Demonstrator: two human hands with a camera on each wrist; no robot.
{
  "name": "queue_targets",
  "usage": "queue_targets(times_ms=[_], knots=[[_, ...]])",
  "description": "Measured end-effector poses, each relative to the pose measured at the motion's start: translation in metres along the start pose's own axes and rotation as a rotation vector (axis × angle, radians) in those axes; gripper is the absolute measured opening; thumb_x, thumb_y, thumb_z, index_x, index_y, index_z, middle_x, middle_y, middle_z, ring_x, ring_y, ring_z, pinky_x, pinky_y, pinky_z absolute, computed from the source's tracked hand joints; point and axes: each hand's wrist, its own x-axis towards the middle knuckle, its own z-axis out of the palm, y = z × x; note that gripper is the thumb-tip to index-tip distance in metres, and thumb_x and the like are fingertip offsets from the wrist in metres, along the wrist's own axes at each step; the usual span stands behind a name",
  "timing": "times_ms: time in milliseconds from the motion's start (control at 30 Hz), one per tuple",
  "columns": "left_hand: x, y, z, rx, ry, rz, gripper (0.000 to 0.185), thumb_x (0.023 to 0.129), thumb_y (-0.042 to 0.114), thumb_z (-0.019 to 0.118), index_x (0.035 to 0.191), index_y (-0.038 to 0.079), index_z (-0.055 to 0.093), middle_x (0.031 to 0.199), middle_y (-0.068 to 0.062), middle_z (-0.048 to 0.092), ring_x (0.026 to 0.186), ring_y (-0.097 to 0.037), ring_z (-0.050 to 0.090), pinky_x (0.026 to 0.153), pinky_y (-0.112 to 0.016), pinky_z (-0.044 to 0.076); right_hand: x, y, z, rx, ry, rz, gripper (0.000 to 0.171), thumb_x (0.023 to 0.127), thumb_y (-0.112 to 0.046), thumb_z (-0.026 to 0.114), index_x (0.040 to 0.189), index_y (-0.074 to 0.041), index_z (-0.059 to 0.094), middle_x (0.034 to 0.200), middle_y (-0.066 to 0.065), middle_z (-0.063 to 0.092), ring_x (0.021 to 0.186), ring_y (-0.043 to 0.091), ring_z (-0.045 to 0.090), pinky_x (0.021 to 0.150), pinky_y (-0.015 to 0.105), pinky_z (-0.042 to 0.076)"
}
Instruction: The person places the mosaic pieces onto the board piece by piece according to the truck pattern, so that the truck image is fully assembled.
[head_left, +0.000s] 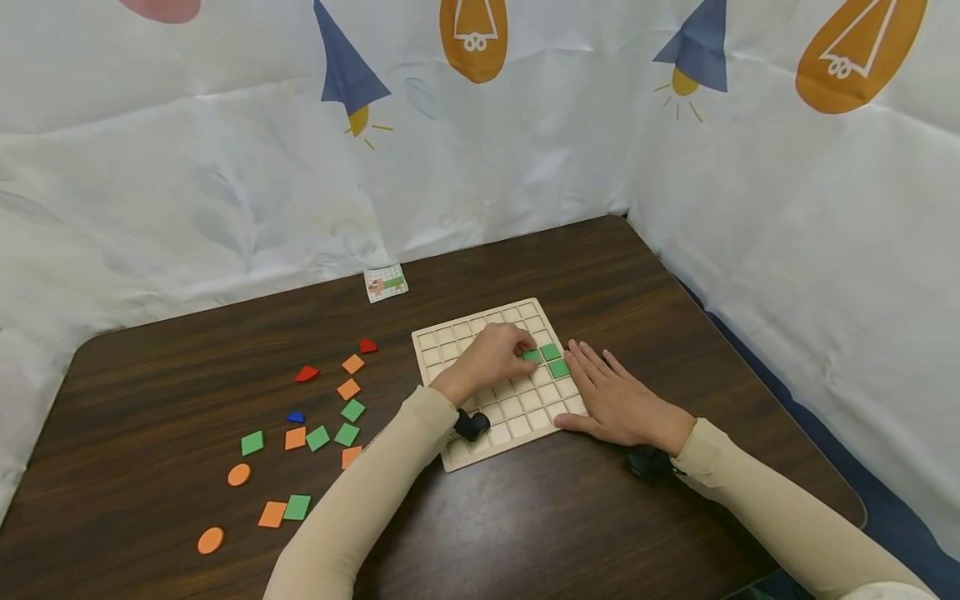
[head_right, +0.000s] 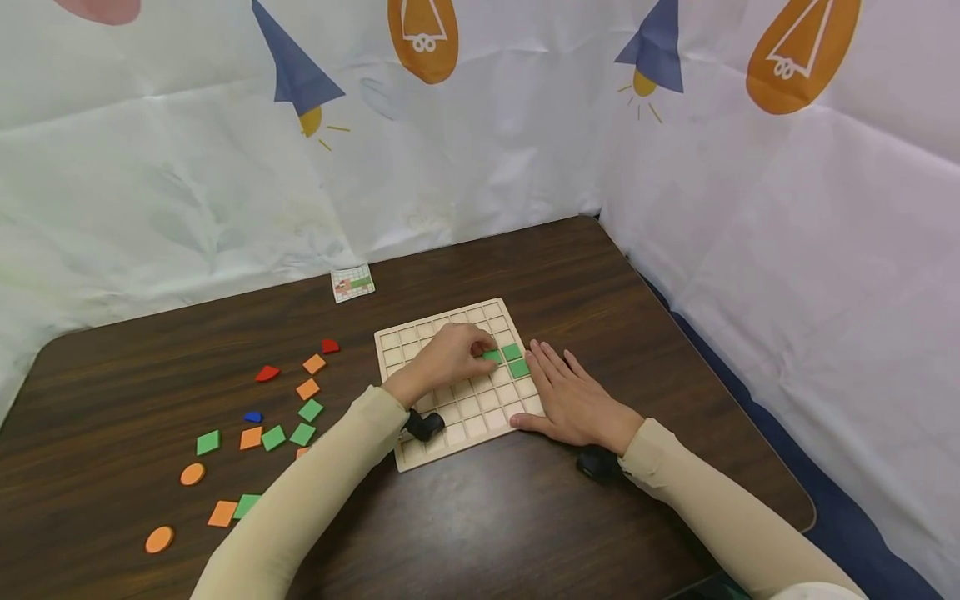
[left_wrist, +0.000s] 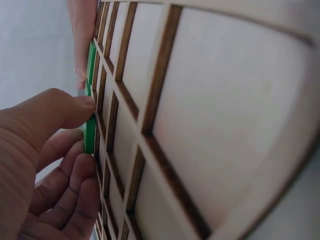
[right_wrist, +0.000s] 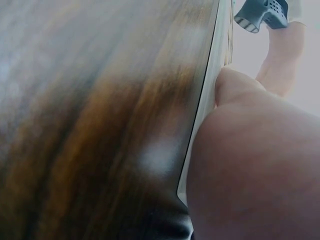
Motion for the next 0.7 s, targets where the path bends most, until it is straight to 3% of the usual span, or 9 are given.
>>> queue_targets(times_ms=[700], knots=[[-0.0037,-0.0001,-0.0028,-0.009,-0.018,-0.016,0.032,0.092,0.022,0.077,0.119,0.006,0.076,0.114,-0.009,0.077,0.105,-0.021,0.074,0.094,-0.035,0.06,0.0002,-0.0018,-0.0019,-0.003,-0.006,0.006,0.105,0.098,-0.073,0.045,0.166,-0.002,0.01,0.175,0.018,0.004,0.164,0.037,0.006,0.13,0.062,0.015]])
